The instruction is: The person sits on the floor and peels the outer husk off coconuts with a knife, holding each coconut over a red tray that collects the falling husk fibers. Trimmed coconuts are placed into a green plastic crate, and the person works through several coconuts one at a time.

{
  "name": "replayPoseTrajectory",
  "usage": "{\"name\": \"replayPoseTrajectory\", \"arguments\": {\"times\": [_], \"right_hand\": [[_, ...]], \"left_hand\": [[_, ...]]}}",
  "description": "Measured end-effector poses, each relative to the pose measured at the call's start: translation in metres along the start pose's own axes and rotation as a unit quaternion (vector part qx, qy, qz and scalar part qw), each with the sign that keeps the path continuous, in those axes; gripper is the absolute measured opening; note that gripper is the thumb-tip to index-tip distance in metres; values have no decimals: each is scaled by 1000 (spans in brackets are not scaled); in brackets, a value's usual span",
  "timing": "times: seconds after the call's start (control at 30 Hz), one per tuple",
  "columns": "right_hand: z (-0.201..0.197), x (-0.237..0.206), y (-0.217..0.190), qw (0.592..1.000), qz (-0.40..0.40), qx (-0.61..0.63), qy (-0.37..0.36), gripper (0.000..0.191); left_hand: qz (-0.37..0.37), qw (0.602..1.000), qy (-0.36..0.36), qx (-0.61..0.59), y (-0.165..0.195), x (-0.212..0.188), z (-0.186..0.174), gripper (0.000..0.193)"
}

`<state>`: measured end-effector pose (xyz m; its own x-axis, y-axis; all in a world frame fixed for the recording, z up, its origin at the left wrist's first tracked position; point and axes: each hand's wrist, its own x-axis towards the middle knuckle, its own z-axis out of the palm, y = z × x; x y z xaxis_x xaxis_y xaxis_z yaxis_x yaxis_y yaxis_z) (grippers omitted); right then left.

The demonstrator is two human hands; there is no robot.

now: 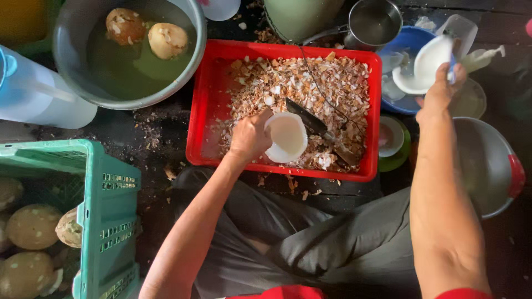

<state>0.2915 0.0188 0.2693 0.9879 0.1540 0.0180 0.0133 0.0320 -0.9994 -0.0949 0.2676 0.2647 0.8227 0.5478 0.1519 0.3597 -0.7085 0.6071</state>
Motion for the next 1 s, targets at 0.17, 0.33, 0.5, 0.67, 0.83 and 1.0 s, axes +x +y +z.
{"name": "replayPoseTrajectory", "arguments": {"times": [0.17, 0.33, 0.5, 0.67, 0.83, 1.0], "right_hand": [[55, -103, -37, 967, -43, -135, -210, 24], [127, -229, -64, 899, 27, -218, -379, 52], [149, -263, -75, 923, 6, -141, -358, 44], [133, -258, -82, 871, 10, -202, -447, 38], [114, -252, -96, 831, 17, -204, -517, 38], [98, -235, -119, 707, -90, -351, -608, 38]], "left_hand": [[-53, 988, 83, -116, -8, -5, 8, 21], [-143, 950, 166, -222, 35, -23, -19, 21], [-82, 948, 69, -301, 43, -27, -50, 23], [-52, 892, -102, -436, 20, -25, -81, 30], [13, 890, -217, -401, 10, -30, -107, 25], [152, 927, -265, -218, -5, -37, -128, 28]]}}
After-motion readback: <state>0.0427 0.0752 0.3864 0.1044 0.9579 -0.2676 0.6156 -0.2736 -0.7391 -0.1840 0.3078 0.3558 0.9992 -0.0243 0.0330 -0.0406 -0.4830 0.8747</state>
